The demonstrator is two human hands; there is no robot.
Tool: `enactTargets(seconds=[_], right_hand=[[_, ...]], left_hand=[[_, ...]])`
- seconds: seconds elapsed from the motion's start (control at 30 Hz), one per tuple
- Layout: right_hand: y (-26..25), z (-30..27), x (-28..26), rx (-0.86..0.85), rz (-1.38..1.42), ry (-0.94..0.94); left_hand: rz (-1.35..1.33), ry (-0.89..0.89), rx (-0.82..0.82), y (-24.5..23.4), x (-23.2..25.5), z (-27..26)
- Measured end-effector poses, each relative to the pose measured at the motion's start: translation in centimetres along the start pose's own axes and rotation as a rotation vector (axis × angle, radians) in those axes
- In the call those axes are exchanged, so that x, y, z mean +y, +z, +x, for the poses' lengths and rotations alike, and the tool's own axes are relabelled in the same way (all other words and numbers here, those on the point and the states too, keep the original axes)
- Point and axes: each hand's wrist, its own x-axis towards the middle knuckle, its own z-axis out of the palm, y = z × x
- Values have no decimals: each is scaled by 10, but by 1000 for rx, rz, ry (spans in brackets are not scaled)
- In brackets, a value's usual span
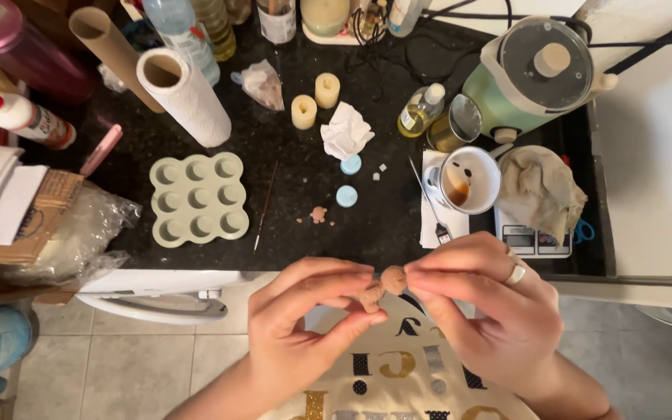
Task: Checking the temperature of melted wax using a digital thermometer and inspecting small wax pieces
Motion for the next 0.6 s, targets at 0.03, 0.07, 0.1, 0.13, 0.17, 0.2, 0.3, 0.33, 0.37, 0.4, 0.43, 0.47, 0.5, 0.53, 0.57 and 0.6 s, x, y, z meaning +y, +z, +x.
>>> enactTargets(seconds=[0.03,0.07,0.1,0.13,0.17,0.2,0.3,0.33,0.37,0.4,0.43,0.47,0.5,0.53,0.57,0.6], right_hand=[[1,-1,-1,-6,-1,2],[3,-1,-3,-13,-50,-1],[4,-1,-5,-19,-100,-5],[5,0,-6,-24,-101,-3],[6,1,-6,-30,-139,-28],[6,3,-7,-35,-177,-53],[8,3,-10,-55,-194,-46],[8,3,-10,-57,-195,-46],[8,3,-9,-59,-212,-58],[8,2,-9,-61,-228,-70],[9,2,-9,-61,-228,-70],[9,2,-9,-59,-237,-90],[9,3,-9,-57,-247,-110],[8,2,-9,-56,-248,-109],[6,1,-8,-71,-249,-95],[5,0,-8,-85,-250,-81]], left_hand=[[-3,-4,4,1,-1,-1],[4,-13,18,1,-2,-2],[12,-22,31,1,-2,-3],[9,-25,34,2,-2,-4],[3,-25,41,2,-3,-4],[-3,-25,48,2,-3,-4],[-18,-16,51,1,-3,-4],[-20,-16,53,1,-3,-4],[-16,-16,54,1,-3,-5],[-12,-16,54,1,-4,-5],[-12,-16,55,0,-4,-5],[-12,-17,52,0,-5,-5],[-13,-18,49,-1,-5,-5],[-14,-18,48,-2,-6,-5],[0,-36,43,-3,-6,-6],[13,-53,39,-4,-6,-6]])
